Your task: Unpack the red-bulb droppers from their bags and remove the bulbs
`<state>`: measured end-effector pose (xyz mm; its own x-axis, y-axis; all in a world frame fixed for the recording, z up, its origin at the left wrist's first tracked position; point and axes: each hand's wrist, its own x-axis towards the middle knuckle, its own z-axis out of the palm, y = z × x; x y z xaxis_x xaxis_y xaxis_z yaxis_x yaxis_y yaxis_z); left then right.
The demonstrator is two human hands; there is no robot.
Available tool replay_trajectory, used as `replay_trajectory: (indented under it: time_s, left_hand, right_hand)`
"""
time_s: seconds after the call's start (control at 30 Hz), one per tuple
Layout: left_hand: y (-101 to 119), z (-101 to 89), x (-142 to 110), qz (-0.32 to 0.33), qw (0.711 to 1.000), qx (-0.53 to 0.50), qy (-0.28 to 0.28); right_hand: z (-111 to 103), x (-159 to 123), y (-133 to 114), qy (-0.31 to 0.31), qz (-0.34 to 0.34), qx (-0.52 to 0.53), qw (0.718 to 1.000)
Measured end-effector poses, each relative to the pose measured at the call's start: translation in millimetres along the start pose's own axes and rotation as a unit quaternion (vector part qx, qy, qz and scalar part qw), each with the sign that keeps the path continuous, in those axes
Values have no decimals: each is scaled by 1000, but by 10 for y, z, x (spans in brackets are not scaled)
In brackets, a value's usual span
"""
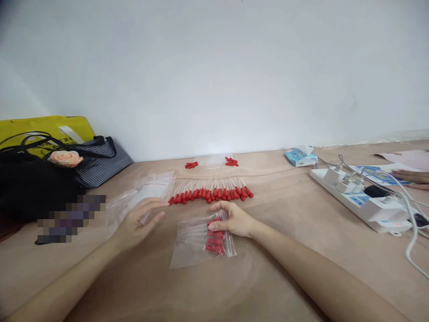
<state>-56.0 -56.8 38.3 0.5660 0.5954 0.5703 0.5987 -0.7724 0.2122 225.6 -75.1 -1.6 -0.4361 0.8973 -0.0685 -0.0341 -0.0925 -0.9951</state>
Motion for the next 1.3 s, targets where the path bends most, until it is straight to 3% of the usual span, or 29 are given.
replay_trajectory:
  time_s: [0.13, 0.3, 0.5, 0.8, 1.0, 1.17, 1.3]
  left_hand:
    - [394, 206, 123, 82, 986, -86, -120]
    - [539, 424, 257, 63, 969, -147, -188]
    - [605, 583, 434, 37, 965, -169, -197]
    - [621, 780, 519, 82, 969, -160, -172]
    - [607, 788, 532, 98, 972, -143, -162]
    - [601, 778, 535, 110, 975, -120, -150]
    - [551, 761, 555, 171, 976, -60, -123]
  right_hand:
    - [-33, 7, 29, 36, 2, 28, 999]
    - [-157, -113, -17, 44, 52, 75, 995]
    - [-190, -142, -22, 11, 71, 69, 995]
    - [-152, -135, -27, 0, 59, 38, 997]
    - [-127, -124, -21, 5, 50, 36, 998]
    - [-67, -104, 21, 38, 35, 24, 998]
    - [3, -93, 21, 82, 37, -7, 996]
